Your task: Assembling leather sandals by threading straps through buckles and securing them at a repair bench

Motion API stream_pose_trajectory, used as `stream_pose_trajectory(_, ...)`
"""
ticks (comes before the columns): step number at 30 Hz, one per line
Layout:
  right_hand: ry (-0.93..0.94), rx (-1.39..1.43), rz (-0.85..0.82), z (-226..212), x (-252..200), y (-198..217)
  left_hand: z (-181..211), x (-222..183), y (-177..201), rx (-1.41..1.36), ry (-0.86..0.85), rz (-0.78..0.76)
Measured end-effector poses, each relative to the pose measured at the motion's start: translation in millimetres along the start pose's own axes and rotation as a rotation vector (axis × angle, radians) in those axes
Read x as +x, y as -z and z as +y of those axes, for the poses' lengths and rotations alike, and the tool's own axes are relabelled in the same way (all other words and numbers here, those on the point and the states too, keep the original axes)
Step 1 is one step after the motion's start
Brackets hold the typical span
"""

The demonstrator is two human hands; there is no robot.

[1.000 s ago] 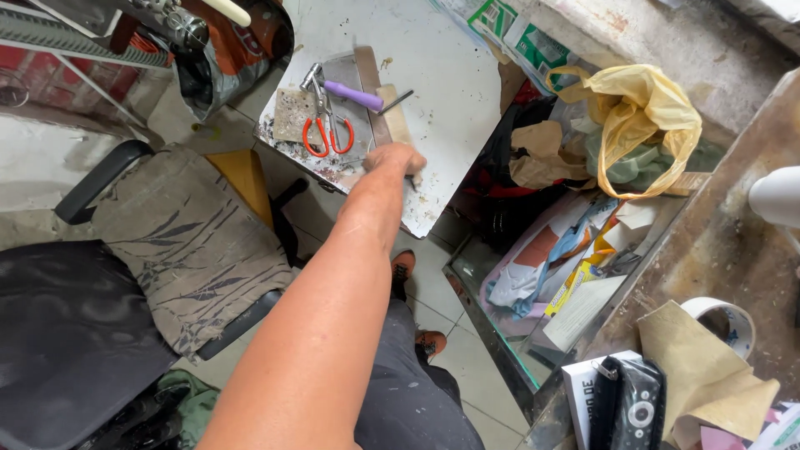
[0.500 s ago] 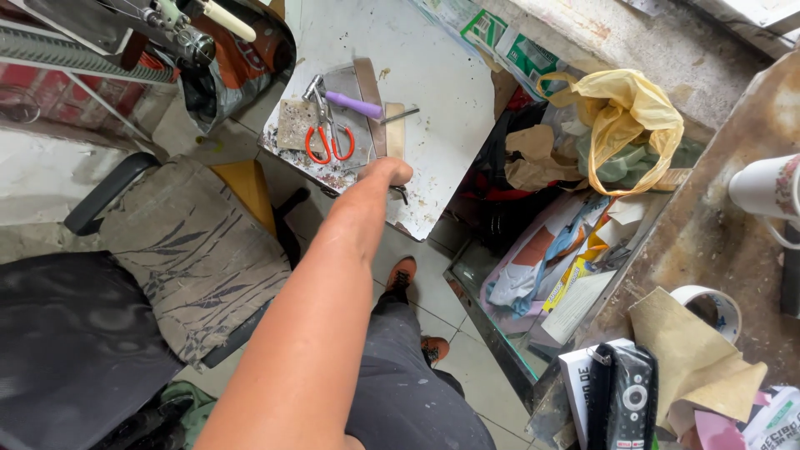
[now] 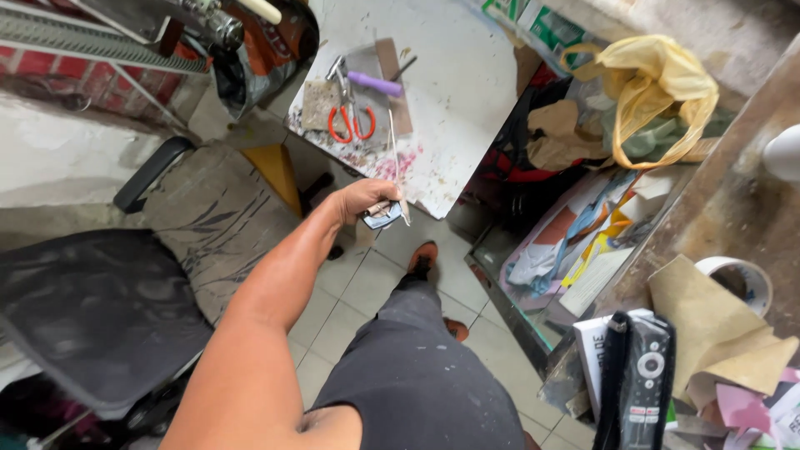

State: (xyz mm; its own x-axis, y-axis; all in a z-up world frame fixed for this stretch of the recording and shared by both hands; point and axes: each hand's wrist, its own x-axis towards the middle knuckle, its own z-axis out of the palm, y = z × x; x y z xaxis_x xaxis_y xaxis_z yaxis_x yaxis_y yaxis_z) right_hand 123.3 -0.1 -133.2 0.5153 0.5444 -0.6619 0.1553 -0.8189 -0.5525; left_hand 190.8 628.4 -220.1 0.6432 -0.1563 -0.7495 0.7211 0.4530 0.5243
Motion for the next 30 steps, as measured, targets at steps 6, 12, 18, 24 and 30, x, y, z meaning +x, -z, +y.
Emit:
stream_pose_trajectory(6,0.077,-0.037,0.038,-86.7,-7.4,11.4,-5.3,-68.5,-84.2,0.008,-0.142,-0.529)
stream_pose_trajectory(12,0.119,0.166,0.327,-169.0,-52.9,31.4,2.2,-109.4,-226.9,0.636,-0.102,-1.061)
stream_pose_trajectory(18,0.511,1.171,0.558,-132.9,-82.6,7.0,-70.1,-129.7,-406.8,1.415,-0.261,-1.248)
stream_pose_trajectory(24,0.207,1.421,0.954,-6.7,-178.5,-54.6,-151.2,-129.8,-508.5,1.591,-0.288,-1.042)
stream_pose_trajectory(30,0.095,1.352,1.182,106.6,-249.8,-65.5,-141.8,-143.6,-571.6,1.273,-0.2,-0.751)
